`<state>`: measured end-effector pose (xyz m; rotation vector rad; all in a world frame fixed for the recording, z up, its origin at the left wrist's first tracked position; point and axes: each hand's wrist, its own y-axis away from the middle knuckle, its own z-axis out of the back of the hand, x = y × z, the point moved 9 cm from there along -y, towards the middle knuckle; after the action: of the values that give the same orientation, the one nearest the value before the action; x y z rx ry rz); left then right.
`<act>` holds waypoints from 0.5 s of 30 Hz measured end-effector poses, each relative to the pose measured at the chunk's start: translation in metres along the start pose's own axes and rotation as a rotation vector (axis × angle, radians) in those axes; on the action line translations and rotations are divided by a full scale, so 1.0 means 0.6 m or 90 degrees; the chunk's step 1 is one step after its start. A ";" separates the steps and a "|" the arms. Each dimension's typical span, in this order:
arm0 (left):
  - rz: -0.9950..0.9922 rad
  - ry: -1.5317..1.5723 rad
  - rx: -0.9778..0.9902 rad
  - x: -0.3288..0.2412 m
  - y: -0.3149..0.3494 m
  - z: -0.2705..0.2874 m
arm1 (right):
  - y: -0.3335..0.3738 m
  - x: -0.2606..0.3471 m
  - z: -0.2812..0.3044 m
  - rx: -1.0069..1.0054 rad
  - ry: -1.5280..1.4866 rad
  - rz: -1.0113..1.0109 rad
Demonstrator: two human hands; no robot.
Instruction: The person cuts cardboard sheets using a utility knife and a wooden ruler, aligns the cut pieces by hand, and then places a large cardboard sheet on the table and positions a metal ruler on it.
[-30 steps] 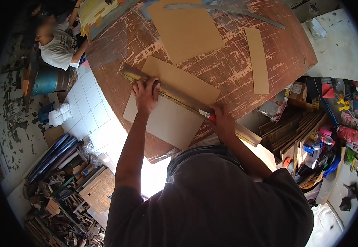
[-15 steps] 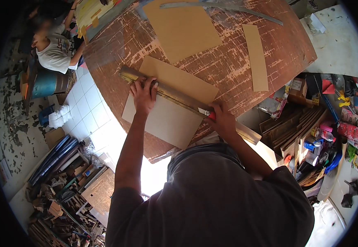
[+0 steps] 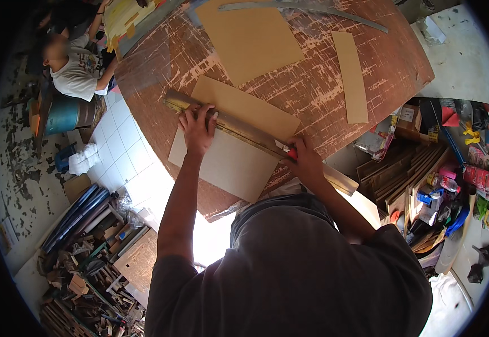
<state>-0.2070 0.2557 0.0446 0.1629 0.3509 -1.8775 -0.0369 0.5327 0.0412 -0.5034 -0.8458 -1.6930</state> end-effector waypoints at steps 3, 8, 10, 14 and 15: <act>0.030 -0.004 0.039 0.003 -0.001 -0.005 | 0.000 0.000 0.004 -0.013 -0.009 0.007; 0.017 -0.003 0.015 -0.003 -0.005 0.006 | -0.001 0.002 0.001 -0.018 0.016 0.009; 0.012 0.011 0.015 -0.005 -0.002 0.007 | 0.000 0.005 0.004 -0.016 0.006 0.008; 0.007 0.000 0.006 -0.007 0.000 0.010 | -0.004 -0.005 0.000 -0.030 0.016 0.013; 0.009 0.000 0.002 -0.008 0.002 0.010 | -0.006 -0.002 0.005 -0.053 0.009 0.031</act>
<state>-0.2038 0.2580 0.0516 0.1672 0.3466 -1.8647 -0.0401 0.5364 0.0413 -0.5627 -0.7495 -1.6896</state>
